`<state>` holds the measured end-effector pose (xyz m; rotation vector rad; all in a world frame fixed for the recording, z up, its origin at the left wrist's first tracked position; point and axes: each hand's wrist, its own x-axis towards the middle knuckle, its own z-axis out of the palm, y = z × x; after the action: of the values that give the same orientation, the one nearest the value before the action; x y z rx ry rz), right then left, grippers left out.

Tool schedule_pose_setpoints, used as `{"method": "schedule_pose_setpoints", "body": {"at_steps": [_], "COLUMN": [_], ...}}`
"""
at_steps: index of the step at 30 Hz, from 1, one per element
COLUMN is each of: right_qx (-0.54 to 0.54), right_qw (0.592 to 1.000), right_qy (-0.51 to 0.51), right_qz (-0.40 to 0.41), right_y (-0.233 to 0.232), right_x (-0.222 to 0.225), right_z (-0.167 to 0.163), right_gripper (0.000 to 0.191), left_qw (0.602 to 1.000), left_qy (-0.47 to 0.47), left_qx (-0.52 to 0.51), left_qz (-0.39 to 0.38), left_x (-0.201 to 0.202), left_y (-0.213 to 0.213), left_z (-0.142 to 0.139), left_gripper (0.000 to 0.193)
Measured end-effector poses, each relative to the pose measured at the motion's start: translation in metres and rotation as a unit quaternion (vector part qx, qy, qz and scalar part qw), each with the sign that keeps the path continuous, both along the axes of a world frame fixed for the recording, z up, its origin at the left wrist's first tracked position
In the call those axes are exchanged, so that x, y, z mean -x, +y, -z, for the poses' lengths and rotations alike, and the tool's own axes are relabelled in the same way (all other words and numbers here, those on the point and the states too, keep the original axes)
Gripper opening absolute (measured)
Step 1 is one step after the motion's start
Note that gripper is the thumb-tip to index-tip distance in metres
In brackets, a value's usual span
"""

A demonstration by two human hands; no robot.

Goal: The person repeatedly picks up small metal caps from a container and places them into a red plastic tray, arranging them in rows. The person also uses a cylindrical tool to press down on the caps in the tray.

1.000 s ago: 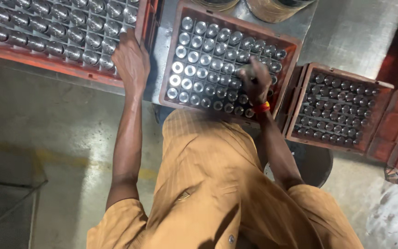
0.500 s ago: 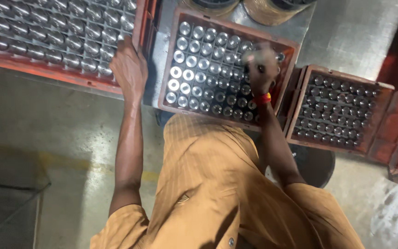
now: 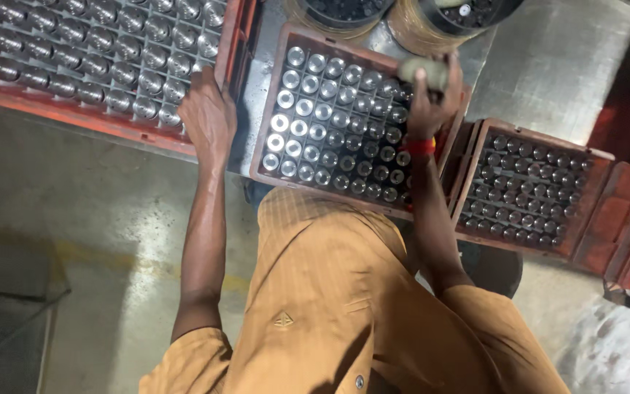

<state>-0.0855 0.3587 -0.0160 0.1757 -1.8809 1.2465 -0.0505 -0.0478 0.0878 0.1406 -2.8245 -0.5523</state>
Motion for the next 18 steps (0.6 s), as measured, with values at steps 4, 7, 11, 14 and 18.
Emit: {"method": "schedule_pose_setpoints", "body": {"at_steps": [4,7,11,14,18], "right_qx": [-0.153,0.019,-0.132,-0.196,-0.022], "right_qw": [0.977,0.993,0.981,0.967,0.996], "right_qy": [-0.149,-0.12,-0.123,-0.142,0.037], "right_qz": [0.005,0.002,-0.079,-0.077,-0.073], "right_y": [0.012,-0.001,-0.052,-0.064,-0.081], "right_x": [-0.02,-0.011,0.009,0.019,0.033], "right_z": [-0.001,-0.002,0.01,0.009,0.005], "right_gripper": [0.05,0.049,0.044,0.039,0.039], "left_qw": [1.0,1.0,1.0,1.0,0.999], "left_qy": [-0.019,-0.014,-0.007,-0.022,-0.027], "left_qx": [0.002,0.005,0.006,-0.013,-0.019], "left_qz": [0.005,-0.002,-0.004,0.0,-0.008], "left_x": [-0.001,-0.001,0.001,0.001,0.002], "left_y": [0.001,0.003,0.002,0.003,0.004], "left_z": [-0.002,-0.002,-0.002,-0.001,-0.002], "left_gripper": [0.019,0.018,0.018,0.017,0.016]}}
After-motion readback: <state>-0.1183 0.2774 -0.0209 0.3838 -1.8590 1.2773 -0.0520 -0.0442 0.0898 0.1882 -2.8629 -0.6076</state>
